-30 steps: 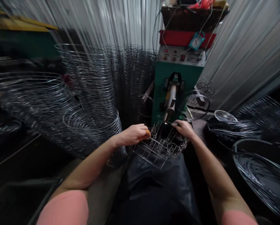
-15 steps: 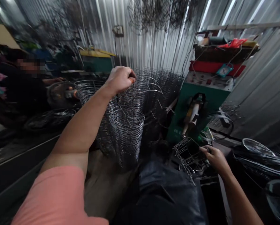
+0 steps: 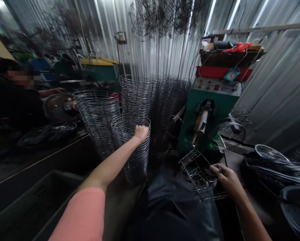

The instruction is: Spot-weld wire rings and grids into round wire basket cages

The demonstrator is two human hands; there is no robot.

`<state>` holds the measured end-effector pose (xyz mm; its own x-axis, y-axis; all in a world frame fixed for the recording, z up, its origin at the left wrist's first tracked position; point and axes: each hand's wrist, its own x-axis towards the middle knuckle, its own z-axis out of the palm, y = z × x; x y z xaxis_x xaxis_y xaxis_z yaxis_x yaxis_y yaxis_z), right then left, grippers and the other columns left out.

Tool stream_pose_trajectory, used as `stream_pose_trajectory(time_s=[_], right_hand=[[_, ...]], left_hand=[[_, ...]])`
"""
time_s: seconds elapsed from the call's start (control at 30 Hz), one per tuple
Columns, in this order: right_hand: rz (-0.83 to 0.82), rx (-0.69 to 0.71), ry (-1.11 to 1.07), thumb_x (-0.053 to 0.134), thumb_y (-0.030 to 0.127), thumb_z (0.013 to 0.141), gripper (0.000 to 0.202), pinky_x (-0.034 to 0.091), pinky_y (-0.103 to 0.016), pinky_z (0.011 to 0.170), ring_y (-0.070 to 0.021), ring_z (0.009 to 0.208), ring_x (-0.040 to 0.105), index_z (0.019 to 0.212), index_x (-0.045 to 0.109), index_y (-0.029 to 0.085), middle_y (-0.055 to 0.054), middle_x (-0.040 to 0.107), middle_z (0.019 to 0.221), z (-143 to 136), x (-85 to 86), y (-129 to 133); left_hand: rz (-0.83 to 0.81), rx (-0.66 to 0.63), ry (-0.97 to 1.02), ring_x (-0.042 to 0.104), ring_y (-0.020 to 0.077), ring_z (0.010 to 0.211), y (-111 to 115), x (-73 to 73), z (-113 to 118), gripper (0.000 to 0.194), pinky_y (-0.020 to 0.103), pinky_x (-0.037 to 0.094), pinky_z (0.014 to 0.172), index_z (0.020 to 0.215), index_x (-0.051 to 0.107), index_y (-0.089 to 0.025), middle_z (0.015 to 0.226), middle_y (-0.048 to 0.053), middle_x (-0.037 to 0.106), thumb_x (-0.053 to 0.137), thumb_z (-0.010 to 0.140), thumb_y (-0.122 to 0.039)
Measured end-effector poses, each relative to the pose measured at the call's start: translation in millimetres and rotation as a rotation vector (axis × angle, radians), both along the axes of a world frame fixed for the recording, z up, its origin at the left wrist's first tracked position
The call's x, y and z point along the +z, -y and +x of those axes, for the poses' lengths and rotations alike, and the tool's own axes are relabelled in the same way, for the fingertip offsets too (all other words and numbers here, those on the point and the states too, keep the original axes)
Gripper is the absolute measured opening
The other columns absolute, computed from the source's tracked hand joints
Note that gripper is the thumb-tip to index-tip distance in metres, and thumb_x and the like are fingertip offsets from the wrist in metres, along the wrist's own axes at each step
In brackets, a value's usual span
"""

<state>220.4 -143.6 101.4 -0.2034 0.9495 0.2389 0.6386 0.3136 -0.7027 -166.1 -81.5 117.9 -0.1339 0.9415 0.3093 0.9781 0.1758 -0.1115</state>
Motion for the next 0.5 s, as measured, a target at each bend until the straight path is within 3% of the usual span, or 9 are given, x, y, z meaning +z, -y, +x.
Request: stream_pose_trajectory(time_s=[0.07, 0.13, 0.2, 0.27, 0.33, 0.4, 0.5], right_hand=[[0.03, 0.024, -0.001, 0.052, 0.052, 0.077, 0.037, 0.043, -0.023, 0.055, -0.0167, 0.06, 0.057, 0.07, 0.065, 0.018, -0.002, 0.062, 0.061, -3.3, 1.4, 6.6], [0.049, 0.07, -0.03, 0.055, 0.05, 0.077, 0.033, 0.043, -0.023, 0.057, -0.0157, 0.06, 0.055, 0.071, 0.065, 0.019, -0.001, 0.061, 0.063, -4.8, 3.7, 15.3], [0.041, 0.074, -0.131, 0.058, 0.047, 0.078, 0.029, 0.043, -0.022, 0.06, -0.0149, 0.063, 0.055, 0.073, 0.065, 0.019, -0.001, 0.061, 0.066, -3.2, 2.5, 23.7], [0.007, -0.039, -0.348, 0.059, 0.047, 0.078, 0.028, 0.041, -0.021, 0.056, -0.0128, 0.059, 0.051, 0.074, 0.063, 0.019, 0.0, 0.056, 0.064, 1.4, -7.6, 30.1], [-0.053, -0.234, -0.626, 0.061, 0.051, 0.076, 0.031, 0.036, -0.02, 0.048, -0.0105, 0.052, 0.044, 0.075, 0.059, 0.02, 0.003, 0.05, 0.059, 7.2, -30.5, 36.0], [-0.147, -0.401, -0.832, 0.064, 0.054, 0.069, 0.036, 0.031, -0.019, 0.042, -0.0091, 0.046, 0.038, 0.075, 0.056, 0.02, 0.005, 0.046, 0.056, 11.8, -64.9, 44.9], [-0.35, -0.491, -0.874, 0.064, 0.056, 0.064, 0.037, 0.024, -0.019, 0.038, -0.0084, 0.04, 0.03, 0.073, 0.053, 0.021, 0.007, 0.038, 0.051, 15.2, -122.4, 67.0]], left_hand=[[0.027, -0.03, 0.008, 0.061, 0.0314, 0.097, -1.1, -0.7, 1.2, 0.031, 0.056, 0.033, 0.096, 0.093, 0.067, -0.007, 0.096, 0.02, 0.066, 0.038, 0.085, -0.006], [0.087, -0.185, 0.142, 0.056, 0.0325, 0.105, 1.5, -6.4, 7.6, 0.027, 0.058, 0.026, 0.101, 0.103, 0.065, -0.01, 0.104, 0.019, 0.064, 0.046, 0.085, -0.015], [0.125, -0.419, 0.491, 0.054, 0.0303, 0.11, 9.7, -22.9, 20.7, 0.038, 0.052, 0.03, 0.103, 0.117, 0.059, -0.013, 0.112, 0.017, 0.062, 0.055, 0.084, -0.031], [0.112, -0.582, 0.988, 0.053, 0.0277, 0.114, 24.5, -48.6, 39.1, 0.057, 0.045, 0.035, 0.102, 0.128, 0.05, -0.016, 0.12, 0.015, 0.059, 0.056, 0.081, -0.048], [0.112, -0.588, 1.474, 0.045, 0.0268, 0.124, 44.2, -77.7, 58.9, 0.067, 0.044, 0.032, 0.105, 0.135, 0.041, -0.019, 0.132, 0.014, 0.052, 0.047, 0.082, -0.06], [0.116, -0.526, 1.822, 0.036, 0.0256, 0.132, 64.2, -104.2, 75.3, 0.069, 0.045, 0.029, 0.107, 0.138, 0.036, -0.023, 0.141, 0.012, 0.042, 0.036, 0.084, -0.065], [-0.029, -0.423, 1.992, 0.032, 0.0256, 0.135, 81.3, -135.4, 90.2, 0.069, 0.046, 0.024, 0.109, 0.136, 0.04, -0.025, 0.141, 0.011, 0.043, 0.037, 0.082, -0.067]])
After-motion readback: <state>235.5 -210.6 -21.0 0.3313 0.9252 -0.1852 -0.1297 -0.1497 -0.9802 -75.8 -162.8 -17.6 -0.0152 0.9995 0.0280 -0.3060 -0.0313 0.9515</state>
